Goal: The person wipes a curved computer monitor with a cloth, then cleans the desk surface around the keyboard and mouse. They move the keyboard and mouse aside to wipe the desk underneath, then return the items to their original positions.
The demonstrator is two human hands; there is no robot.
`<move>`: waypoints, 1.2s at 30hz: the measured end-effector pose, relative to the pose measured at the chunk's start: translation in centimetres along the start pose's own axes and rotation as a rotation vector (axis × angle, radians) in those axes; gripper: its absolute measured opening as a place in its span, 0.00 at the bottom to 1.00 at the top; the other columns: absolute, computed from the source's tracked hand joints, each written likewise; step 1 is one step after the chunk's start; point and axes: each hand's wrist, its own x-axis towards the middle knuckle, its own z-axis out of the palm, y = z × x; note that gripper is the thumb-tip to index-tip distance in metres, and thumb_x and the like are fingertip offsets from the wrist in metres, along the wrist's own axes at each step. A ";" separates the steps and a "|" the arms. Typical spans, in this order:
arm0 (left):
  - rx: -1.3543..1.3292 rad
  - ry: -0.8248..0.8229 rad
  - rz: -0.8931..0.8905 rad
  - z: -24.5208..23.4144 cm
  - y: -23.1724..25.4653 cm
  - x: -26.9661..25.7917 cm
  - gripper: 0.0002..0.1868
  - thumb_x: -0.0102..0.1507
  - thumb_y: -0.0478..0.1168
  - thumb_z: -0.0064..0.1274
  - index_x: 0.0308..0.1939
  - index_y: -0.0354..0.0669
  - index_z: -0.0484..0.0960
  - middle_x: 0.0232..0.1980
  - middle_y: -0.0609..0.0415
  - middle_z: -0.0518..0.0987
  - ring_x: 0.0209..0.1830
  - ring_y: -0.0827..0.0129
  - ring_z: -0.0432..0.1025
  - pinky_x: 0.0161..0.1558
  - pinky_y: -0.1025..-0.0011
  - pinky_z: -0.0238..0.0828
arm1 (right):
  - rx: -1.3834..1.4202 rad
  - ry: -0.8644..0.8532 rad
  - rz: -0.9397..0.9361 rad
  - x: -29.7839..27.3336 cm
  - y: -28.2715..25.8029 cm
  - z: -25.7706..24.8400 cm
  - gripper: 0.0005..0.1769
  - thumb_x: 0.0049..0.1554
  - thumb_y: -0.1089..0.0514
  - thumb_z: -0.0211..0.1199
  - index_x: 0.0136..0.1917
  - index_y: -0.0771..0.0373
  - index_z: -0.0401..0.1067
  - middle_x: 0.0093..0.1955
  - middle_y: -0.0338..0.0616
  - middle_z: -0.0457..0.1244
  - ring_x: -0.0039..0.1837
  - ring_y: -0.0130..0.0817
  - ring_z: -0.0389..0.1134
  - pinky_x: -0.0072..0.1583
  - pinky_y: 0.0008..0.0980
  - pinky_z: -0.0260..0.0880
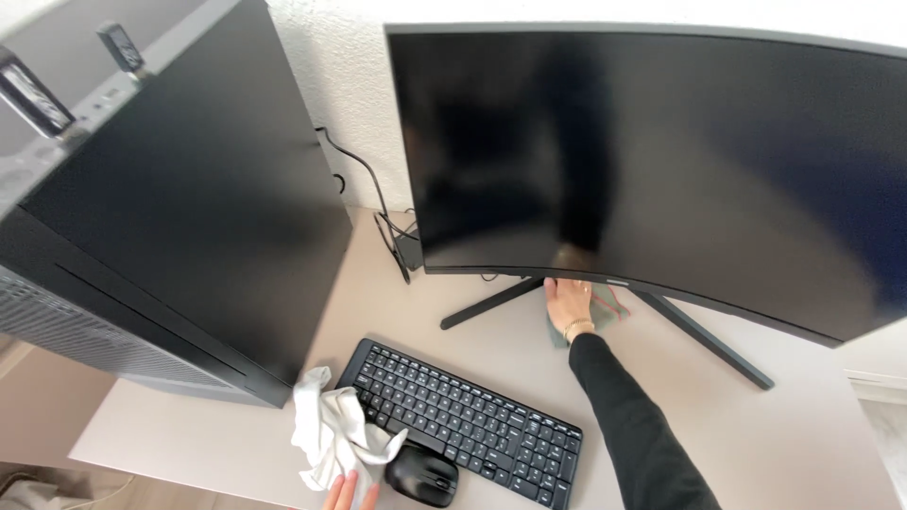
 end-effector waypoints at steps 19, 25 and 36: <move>-0.252 -0.300 0.135 -8.2 10.9 19.6 0.42 0.58 0.68 0.39 0.70 0.49 0.70 0.75 0.51 0.66 0.76 0.63 0.60 0.74 0.35 0.42 | 0.111 -0.352 -0.168 -11.4 -18.3 -2.4 0.41 0.62 0.54 0.47 0.84 0.60 0.38 0.88 0.45 0.29 0.84 0.60 0.35 0.77 0.56 0.44; 0.064 -0.431 -0.285 -7.6 9.7 19.0 0.58 0.46 0.79 0.49 0.75 0.59 0.61 0.80 0.46 0.58 0.81 0.58 0.52 0.75 0.36 0.44 | 0.335 -0.429 -0.482 -11.0 -16.7 -4.9 0.43 0.57 0.70 0.53 0.83 0.60 0.45 0.87 0.46 0.38 0.86 0.48 0.38 0.82 0.46 0.37; -0.023 -0.312 -0.974 -1.6 -4.8 6.7 0.25 0.46 0.36 0.53 0.48 0.56 0.81 0.59 0.42 0.70 0.54 0.40 0.67 0.63 0.49 0.62 | 0.282 -0.549 -0.706 -10.4 -13.4 -8.8 0.39 0.58 0.68 0.49 0.82 0.55 0.51 0.85 0.41 0.45 0.86 0.44 0.40 0.82 0.41 0.39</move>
